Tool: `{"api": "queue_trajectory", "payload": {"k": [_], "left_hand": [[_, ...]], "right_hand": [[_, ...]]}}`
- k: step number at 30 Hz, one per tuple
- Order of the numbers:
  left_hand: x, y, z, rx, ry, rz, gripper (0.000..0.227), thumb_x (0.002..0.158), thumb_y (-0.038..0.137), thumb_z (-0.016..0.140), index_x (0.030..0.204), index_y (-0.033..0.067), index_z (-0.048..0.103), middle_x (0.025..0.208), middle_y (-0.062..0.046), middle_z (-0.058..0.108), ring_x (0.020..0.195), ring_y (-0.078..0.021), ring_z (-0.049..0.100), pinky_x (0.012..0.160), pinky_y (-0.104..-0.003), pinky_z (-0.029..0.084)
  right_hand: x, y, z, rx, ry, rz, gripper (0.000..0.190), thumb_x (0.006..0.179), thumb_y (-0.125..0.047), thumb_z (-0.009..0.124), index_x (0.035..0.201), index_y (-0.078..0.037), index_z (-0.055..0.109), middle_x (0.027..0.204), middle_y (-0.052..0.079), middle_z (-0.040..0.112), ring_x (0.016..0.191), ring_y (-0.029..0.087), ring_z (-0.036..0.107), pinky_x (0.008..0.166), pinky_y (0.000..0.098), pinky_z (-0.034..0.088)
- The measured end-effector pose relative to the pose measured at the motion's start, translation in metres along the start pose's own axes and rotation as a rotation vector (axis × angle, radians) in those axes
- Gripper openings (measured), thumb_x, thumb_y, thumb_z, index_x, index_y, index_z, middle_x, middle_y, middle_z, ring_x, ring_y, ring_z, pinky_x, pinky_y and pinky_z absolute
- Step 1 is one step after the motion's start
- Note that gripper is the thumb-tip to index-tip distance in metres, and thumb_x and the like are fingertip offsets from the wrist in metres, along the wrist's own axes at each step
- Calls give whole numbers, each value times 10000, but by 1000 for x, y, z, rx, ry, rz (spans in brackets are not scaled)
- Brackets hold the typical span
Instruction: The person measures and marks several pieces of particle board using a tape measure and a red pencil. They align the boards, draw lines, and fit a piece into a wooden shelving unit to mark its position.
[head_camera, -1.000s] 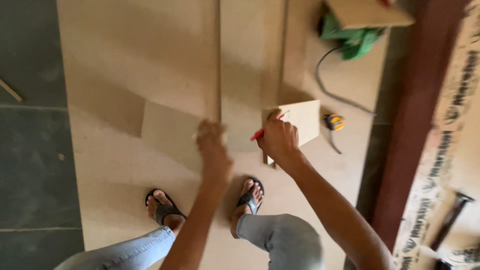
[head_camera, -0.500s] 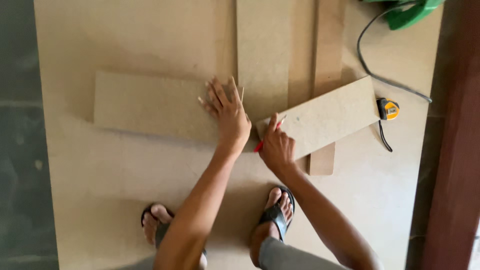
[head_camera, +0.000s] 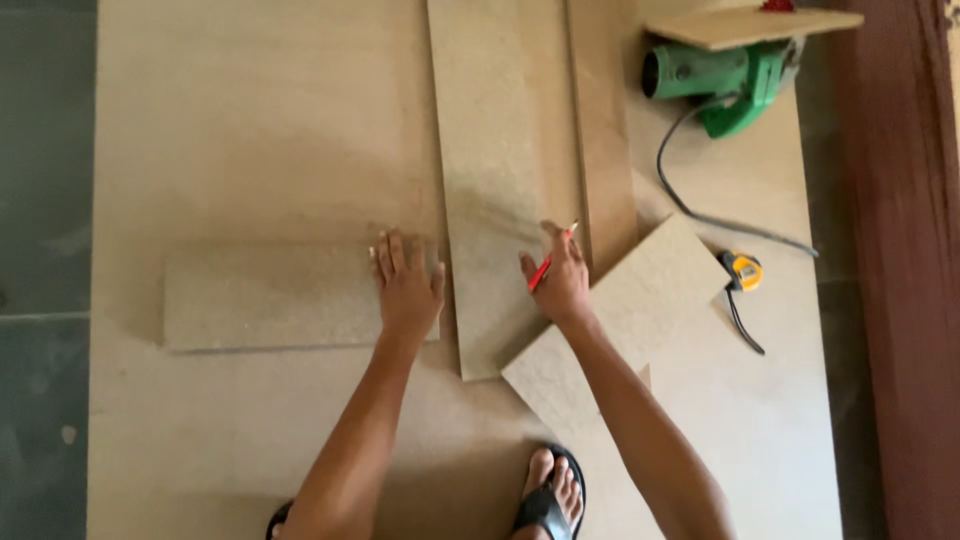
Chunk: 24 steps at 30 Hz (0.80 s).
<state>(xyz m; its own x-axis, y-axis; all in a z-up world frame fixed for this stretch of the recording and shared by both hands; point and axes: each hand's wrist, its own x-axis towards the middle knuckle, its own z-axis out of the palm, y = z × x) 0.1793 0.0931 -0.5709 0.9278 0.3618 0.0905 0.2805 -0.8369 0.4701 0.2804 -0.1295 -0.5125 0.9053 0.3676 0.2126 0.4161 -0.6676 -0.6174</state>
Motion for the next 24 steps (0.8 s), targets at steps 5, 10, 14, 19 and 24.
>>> {"api": "queue_trajectory", "payload": {"k": [5, 10, 14, 19, 24], "left_hand": [[12, -18, 0, 85, -131, 26, 587, 988, 453, 571, 1449, 103, 479, 1610, -236, 303, 1544, -419, 205, 1265, -581, 130], [8, -53, -14, 82, -80, -29, 574, 958, 499, 576, 1362, 92, 544, 1483, -258, 389, 1438, -469, 279, 1197, -606, 163], [-3, -91, -32, 104, 79, -56, 483, 1011, 422, 579, 1342, 70, 588, 1447, -267, 448, 1418, -478, 359, 1234, -635, 203], [-22, -133, -70, 148, 129, -98, 438, 977, 357, 646, 1309, 73, 616, 1407, -222, 482, 1372, -448, 406, 1248, -633, 230], [-42, -155, -99, 173, 172, -114, 407, 984, 319, 659, 1299, 63, 626, 1385, -213, 500, 1352, -428, 427, 1263, -624, 230]], "right_hand": [[57, 27, 43, 24, 27, 5, 778, 882, -250, 813, 1469, 49, 399, 1452, 330, 494, 1375, 504, 455, 1146, 526, 385], [63, 27, 71, -44, 35, -64, 735, 880, -290, 832, 1422, 31, 453, 1557, 334, 395, 1463, 518, 349, 1212, 575, 296], [56, 3, 82, -26, 19, -31, 754, 887, -296, 828, 1441, 37, 439, 1584, 324, 379, 1500, 504, 333, 1252, 569, 273], [46, -39, 109, 12, -8, 8, 780, 865, -291, 839, 1443, 29, 425, 1583, 343, 348, 1501, 507, 309, 1251, 577, 248], [27, -80, 130, 21, -12, -11, 803, 888, -321, 823, 1476, 15, 393, 1605, 325, 327, 1516, 489, 294, 1251, 586, 238]]}}
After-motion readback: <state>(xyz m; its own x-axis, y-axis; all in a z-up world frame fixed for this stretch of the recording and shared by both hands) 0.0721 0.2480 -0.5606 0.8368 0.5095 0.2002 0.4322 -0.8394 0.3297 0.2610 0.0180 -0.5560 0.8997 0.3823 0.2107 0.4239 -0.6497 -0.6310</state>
